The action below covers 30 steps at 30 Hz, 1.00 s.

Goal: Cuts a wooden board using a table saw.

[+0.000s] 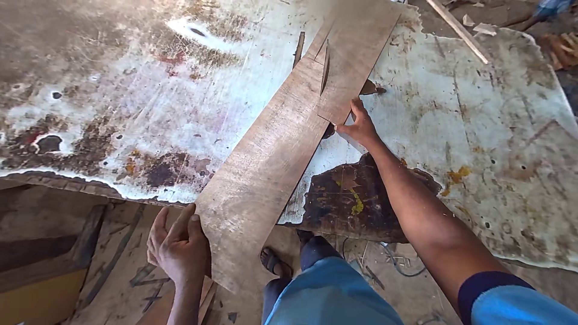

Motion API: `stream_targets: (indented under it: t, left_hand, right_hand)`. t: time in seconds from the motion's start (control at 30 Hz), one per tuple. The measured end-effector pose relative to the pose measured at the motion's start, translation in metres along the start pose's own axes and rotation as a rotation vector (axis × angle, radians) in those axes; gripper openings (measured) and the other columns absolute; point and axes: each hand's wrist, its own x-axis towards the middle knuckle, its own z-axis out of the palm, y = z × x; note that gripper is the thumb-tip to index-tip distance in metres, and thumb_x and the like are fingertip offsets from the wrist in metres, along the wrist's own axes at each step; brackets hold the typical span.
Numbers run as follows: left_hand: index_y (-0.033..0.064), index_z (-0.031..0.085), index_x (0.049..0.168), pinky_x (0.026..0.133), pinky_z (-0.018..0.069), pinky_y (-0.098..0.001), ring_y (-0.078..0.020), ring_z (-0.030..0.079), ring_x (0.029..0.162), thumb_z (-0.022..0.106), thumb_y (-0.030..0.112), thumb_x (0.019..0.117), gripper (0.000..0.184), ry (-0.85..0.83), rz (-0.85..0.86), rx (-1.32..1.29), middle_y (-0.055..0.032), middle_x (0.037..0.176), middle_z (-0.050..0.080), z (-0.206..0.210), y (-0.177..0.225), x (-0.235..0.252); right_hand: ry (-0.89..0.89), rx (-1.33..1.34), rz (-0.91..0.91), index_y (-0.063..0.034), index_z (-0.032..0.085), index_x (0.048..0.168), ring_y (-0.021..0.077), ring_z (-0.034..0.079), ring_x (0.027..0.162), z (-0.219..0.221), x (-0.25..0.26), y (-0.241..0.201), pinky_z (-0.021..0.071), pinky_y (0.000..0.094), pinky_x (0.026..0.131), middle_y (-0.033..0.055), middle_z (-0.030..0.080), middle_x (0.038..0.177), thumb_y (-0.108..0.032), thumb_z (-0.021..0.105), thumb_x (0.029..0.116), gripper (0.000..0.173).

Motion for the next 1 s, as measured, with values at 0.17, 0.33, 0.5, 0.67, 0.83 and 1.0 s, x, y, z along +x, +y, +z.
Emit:
stream_targets:
  t: [0.17, 0.33, 0.5, 0.67, 0.83, 1.0]
  left_hand:
    - [0.0273, 0.076, 0.123, 0.12, 0.0221, -0.0599, -0.0297, 0.041, 0.147, 0.054, 0.04, 0.1018, 0.033, -0.012, 0.039, -0.012, -0.0047, 0.15, 0.056, 0.005, 0.0, 0.006]
    - [0.0263, 0.076, 0.123, 0.121, 0.0259, -0.0557, -0.0251, 0.047, 0.144, 0.054, 0.038, 0.1028, 0.032, -0.015, 0.067, -0.014, -0.0013, 0.143, 0.063, 0.011, -0.001, 0.015]
    - [0.0249, 0.077, 0.121, 0.118, 0.0305, -0.0547, -0.0226, 0.055, 0.137, 0.054, 0.034, 0.1032, 0.03, 0.002, 0.1, -0.018, -0.0004, 0.135, 0.068, 0.018, -0.001, 0.021]
    - [0.0252, 0.077, 0.121, 0.12, 0.0297, -0.0536, -0.0236, 0.054, 0.138, 0.054, 0.036, 0.1035, 0.03, 0.005, 0.091, -0.018, 0.0002, 0.135, 0.068, 0.023, 0.004, 0.024]
    - [0.0255, 0.076, 0.124, 0.121, 0.0284, -0.0533, -0.0218, 0.053, 0.139, 0.052, 0.035, 0.1045, 0.032, -0.011, 0.085, -0.017, 0.0031, 0.135, 0.069, 0.028, 0.009, 0.03]
    - [0.0279, 0.075, 0.124, 0.12, 0.0283, -0.0535, -0.02, 0.054, 0.138, 0.052, 0.033, 0.1045, 0.03, -0.008, 0.094, -0.008, 0.0058, 0.134, 0.069, 0.034, 0.016, 0.035]
  right_hand:
    - [0.006, 0.019, -0.003, -0.0033, 0.032, 0.16, 0.032, 0.019, 0.157, 0.0, 0.006, 0.0, 0.0232, 0.0495, 0.127, 0.0207, 0.021, 0.169, -0.047, 0.09, 0.0663, 0.118]
    - [0.004, 0.004, 0.01, -0.003, 0.032, 0.16, 0.0315, 0.018, 0.157, -0.001, 0.013, -0.001, 0.0221, 0.0486, 0.127, 0.0196, 0.02, 0.169, -0.048, 0.09, 0.0666, 0.118]
    - [0.008, 0.03, -0.002, -0.0033, 0.033, 0.159, 0.031, 0.019, 0.157, 0.001, 0.021, 0.005, 0.0232, 0.0484, 0.127, 0.019, 0.02, 0.169, -0.047, 0.089, 0.0659, 0.117]
    - [0.001, 0.019, 0.007, -0.0035, 0.033, 0.159, 0.0306, 0.022, 0.156, -0.002, 0.03, 0.004, 0.025, 0.047, 0.126, 0.0184, 0.019, 0.17, -0.047, 0.09, 0.0659, 0.117]
    - [-0.002, 0.029, 0.003, -0.0024, 0.033, 0.159, 0.0299, 0.022, 0.156, -0.003, 0.04, 0.008, 0.026, 0.0456, 0.126, 0.0188, 0.018, 0.17, -0.046, 0.09, 0.0656, 0.118]
    - [-0.003, 0.033, -0.007, -0.0002, 0.033, 0.159, 0.0294, 0.023, 0.156, -0.006, 0.049, 0.008, 0.0254, 0.0444, 0.126, 0.0212, 0.023, 0.168, -0.044, 0.091, 0.0655, 0.118]
